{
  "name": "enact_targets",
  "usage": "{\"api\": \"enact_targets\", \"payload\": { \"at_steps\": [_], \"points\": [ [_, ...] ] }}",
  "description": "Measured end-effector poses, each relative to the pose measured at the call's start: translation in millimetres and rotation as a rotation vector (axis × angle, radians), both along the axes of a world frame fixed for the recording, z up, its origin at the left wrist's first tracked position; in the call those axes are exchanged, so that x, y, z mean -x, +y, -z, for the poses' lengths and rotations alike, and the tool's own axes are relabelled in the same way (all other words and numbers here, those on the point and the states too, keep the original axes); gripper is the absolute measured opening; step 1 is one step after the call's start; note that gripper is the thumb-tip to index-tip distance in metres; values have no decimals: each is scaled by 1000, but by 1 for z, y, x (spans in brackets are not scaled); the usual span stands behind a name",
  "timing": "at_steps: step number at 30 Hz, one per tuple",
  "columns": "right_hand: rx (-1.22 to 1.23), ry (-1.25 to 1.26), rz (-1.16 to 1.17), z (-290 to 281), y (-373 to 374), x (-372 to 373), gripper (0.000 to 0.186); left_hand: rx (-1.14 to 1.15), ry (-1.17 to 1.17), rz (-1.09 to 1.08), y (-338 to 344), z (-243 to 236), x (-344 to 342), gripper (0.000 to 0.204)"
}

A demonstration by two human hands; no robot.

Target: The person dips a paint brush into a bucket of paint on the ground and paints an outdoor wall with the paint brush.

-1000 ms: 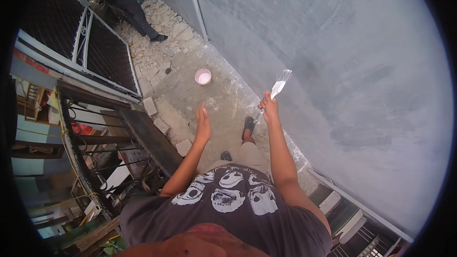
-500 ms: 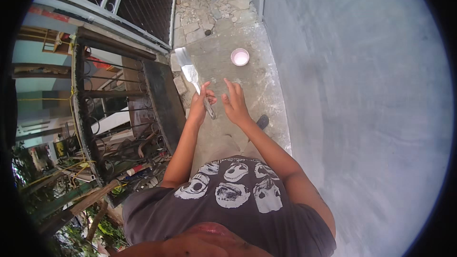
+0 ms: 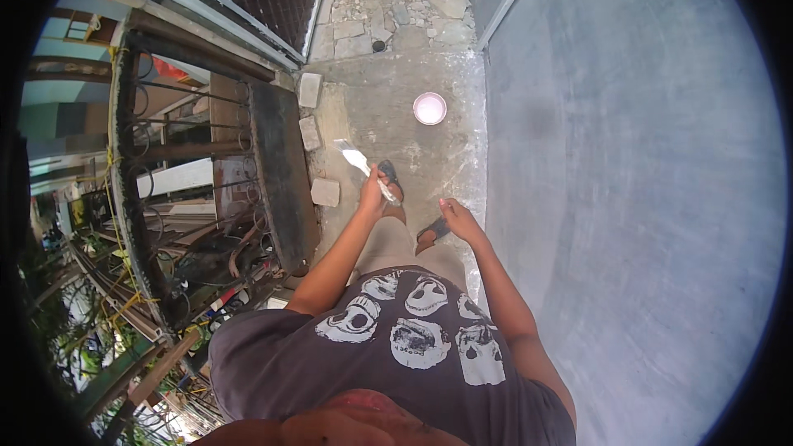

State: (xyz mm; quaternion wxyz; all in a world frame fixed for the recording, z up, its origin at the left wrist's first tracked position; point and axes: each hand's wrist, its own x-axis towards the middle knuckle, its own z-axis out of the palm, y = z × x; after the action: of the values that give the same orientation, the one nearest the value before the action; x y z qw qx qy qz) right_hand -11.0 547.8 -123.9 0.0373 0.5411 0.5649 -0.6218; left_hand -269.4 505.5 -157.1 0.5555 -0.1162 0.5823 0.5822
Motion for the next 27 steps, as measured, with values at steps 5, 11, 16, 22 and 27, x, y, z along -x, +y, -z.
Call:
{"api": "enact_targets", "payload": {
  "at_steps": [5, 11, 16, 22, 27],
  "points": [
    [367, 158, 503, -12, 21, 79, 66, -32, 41, 550, 69, 9, -43, 64],
    [524, 405, 779, -15, 74, 92, 54, -90, 15, 707, 116, 39, -42, 66],
    [507, 244, 537, 30, 124, 110, 26, -23, 170, 847, 129, 90, -9, 71],
    [-166, -283, 279, 251, 219, 98, 40, 89, 669, 819, 106, 171, 27, 62],
    [-149, -488, 3, 373, 254, 131, 37, 538, 731, 1000, -14, 216, 49, 49]
  ]
}}
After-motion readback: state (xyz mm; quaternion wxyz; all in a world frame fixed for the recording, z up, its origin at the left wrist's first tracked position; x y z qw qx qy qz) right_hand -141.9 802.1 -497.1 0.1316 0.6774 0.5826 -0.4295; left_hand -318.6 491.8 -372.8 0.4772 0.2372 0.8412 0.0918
